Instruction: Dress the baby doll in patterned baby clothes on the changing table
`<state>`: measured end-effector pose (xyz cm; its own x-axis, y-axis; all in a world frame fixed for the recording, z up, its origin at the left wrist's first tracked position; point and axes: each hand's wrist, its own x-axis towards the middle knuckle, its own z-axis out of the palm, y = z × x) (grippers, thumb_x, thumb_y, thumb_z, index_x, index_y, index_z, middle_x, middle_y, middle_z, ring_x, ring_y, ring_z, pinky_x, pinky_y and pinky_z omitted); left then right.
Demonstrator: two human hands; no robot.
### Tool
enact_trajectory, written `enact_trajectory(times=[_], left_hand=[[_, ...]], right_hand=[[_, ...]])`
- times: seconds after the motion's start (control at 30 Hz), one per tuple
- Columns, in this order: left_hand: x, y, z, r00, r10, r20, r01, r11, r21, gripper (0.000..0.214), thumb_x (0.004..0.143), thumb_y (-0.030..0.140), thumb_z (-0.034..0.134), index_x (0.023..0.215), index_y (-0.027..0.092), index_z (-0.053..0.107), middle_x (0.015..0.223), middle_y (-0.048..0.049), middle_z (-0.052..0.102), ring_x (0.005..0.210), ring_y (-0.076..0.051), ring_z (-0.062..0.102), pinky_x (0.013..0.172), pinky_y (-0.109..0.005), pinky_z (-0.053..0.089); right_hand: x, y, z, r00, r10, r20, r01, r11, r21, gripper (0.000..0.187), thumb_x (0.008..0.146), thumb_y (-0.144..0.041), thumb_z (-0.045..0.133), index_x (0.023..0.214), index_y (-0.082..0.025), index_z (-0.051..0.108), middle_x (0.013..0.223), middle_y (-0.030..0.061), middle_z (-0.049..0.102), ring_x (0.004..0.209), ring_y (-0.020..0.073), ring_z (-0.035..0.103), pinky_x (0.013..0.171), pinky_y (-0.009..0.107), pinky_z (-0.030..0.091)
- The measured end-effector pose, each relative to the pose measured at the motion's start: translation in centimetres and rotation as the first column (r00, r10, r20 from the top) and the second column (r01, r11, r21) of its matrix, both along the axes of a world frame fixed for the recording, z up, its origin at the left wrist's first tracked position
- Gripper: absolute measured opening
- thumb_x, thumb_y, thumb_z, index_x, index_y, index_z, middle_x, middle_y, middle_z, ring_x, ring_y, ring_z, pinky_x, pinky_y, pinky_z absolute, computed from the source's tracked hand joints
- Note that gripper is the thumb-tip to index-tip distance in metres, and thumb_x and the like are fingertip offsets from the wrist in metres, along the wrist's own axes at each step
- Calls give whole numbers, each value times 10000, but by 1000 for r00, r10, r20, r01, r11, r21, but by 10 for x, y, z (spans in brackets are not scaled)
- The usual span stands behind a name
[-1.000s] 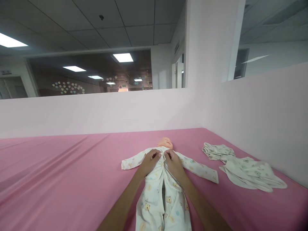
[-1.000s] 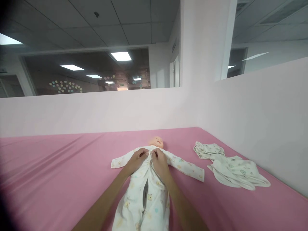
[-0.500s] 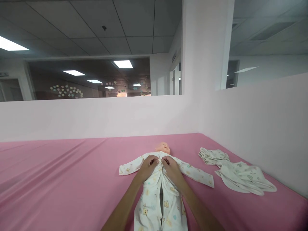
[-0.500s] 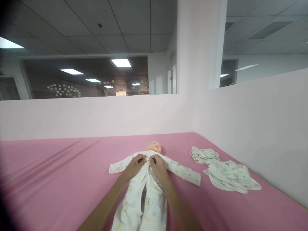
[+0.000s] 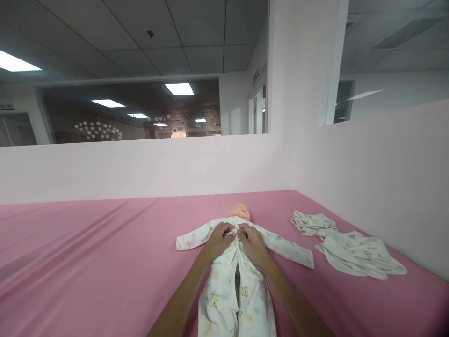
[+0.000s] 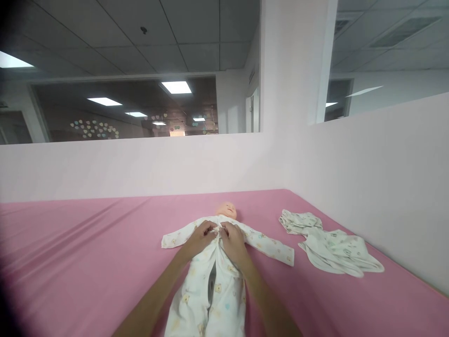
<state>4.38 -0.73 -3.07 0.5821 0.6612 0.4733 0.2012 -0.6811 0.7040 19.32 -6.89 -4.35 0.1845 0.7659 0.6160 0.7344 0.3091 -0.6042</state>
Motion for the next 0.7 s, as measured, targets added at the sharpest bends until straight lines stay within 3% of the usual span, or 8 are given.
enact_trajectory(times=[0.23,0.5,0.7], left_hand=[[1,5,-4,1000,28,-4,-28,1000,-11,194,815,344,536,911,195,617,856,-8,531,809,-153,481,739,-274,413],[1,8,-12,998,50,35,-50,999,1,212,831,368,535,907,197,637,853,-9,542,771,-148,488,737,-282,413],[-3,8,-13,1000,-1,19,1,999,34,236,868,383,484,922,206,631,908,-28,572,821,-164,502,753,-288,423]], right_hand=[[1,-3,-2,1000,3,8,-3,1000,11,222,871,-355,428,858,-207,593,581,-35,494,636,165,495,620,257,358],[-2,-3,-5,996,-82,-40,84,995,54,205,867,-268,376,783,-192,548,793,33,633,753,179,547,682,281,378],[-2,-6,-5,995,-96,2,96,995,23,206,877,-320,420,841,-193,579,785,28,632,791,191,549,721,299,382]])
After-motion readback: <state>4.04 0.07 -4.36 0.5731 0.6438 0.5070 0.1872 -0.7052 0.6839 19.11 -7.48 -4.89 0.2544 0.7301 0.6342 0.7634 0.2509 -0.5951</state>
